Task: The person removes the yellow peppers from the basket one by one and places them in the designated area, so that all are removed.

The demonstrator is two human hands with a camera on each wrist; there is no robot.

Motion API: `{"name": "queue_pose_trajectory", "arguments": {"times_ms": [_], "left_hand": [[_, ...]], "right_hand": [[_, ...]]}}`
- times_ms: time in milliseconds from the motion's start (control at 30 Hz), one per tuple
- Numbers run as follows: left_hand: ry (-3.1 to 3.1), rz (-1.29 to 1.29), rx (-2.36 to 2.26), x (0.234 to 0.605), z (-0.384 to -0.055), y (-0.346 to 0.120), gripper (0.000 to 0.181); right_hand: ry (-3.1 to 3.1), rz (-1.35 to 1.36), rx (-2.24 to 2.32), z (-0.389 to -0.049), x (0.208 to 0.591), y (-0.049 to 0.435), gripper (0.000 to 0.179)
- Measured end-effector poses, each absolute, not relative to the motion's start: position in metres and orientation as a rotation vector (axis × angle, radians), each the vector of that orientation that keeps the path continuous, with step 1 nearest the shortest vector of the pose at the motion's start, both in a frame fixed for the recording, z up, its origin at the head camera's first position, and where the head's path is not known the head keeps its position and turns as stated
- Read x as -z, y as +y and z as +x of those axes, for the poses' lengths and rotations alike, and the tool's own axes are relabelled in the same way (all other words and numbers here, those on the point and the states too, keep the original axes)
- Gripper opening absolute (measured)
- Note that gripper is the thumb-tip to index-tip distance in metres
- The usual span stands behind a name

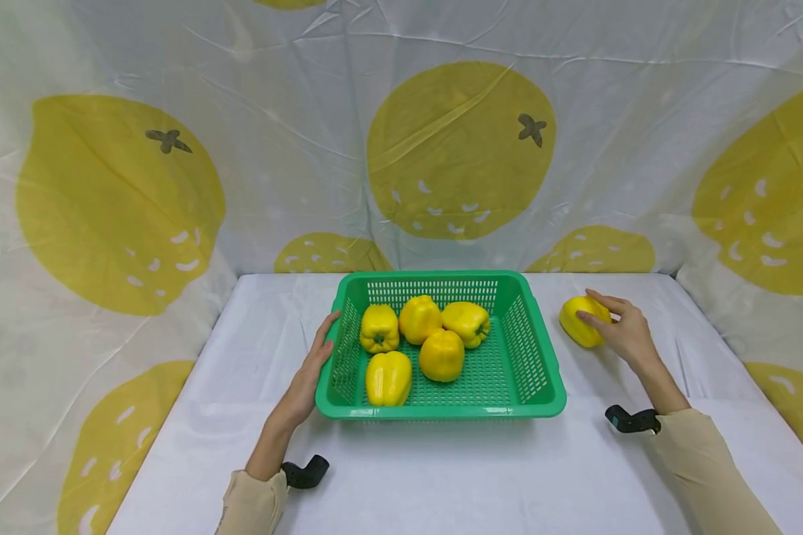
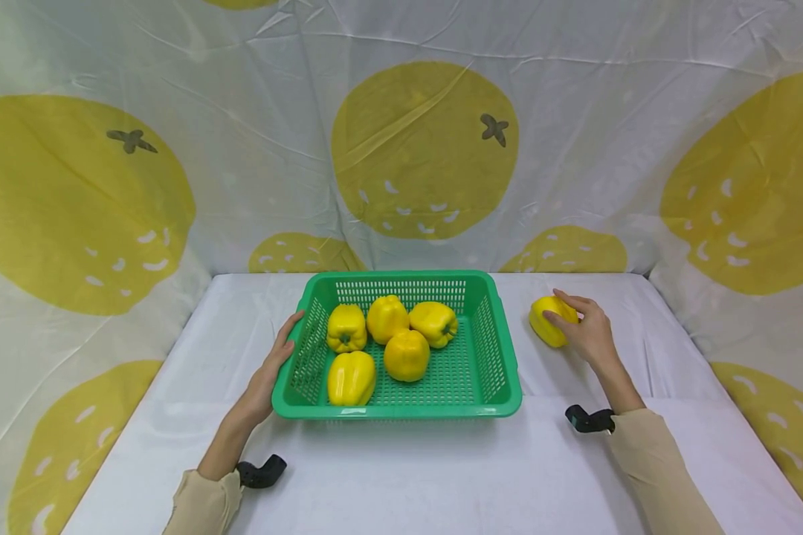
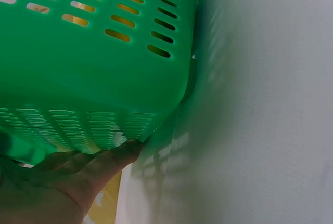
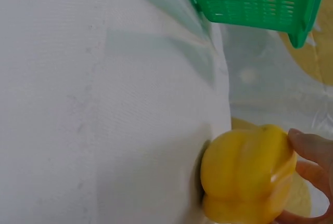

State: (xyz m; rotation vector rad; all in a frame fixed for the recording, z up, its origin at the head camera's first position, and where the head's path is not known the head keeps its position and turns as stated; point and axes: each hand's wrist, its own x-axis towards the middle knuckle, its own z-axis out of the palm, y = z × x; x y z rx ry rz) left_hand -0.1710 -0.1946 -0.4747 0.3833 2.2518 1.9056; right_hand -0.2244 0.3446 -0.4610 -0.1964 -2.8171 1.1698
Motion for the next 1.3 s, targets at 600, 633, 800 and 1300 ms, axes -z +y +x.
{"name": "queue_pose_trajectory", "arguments": {"times_ms": [600,633,800,1300], "left_hand": [[2.263,0.369,-1.887,0.475,-0.171,-0.195,0.053],[2.263,0.366,-1.886,0.475,-0.172,-0.195,0.053],[2.258,0.359,-1.89,0.475,-0.172,-0.195,0.052],[2.288,0.363,-1.855,0.474,-0.171,-0.196,0.052]], "right_hand": [[-2.701,0.027,-1.188,-0.215,0.412,0.319,0.072],[-2.7,0.041,-1.194,-0.214,0.408,0.317,0.072],[-2.706,0.094,-1.242,-0.21,0.392,0.307,0.07],[-2.751,0.185,-1.291,-0.21,0.352,0.276,0.068]]}}
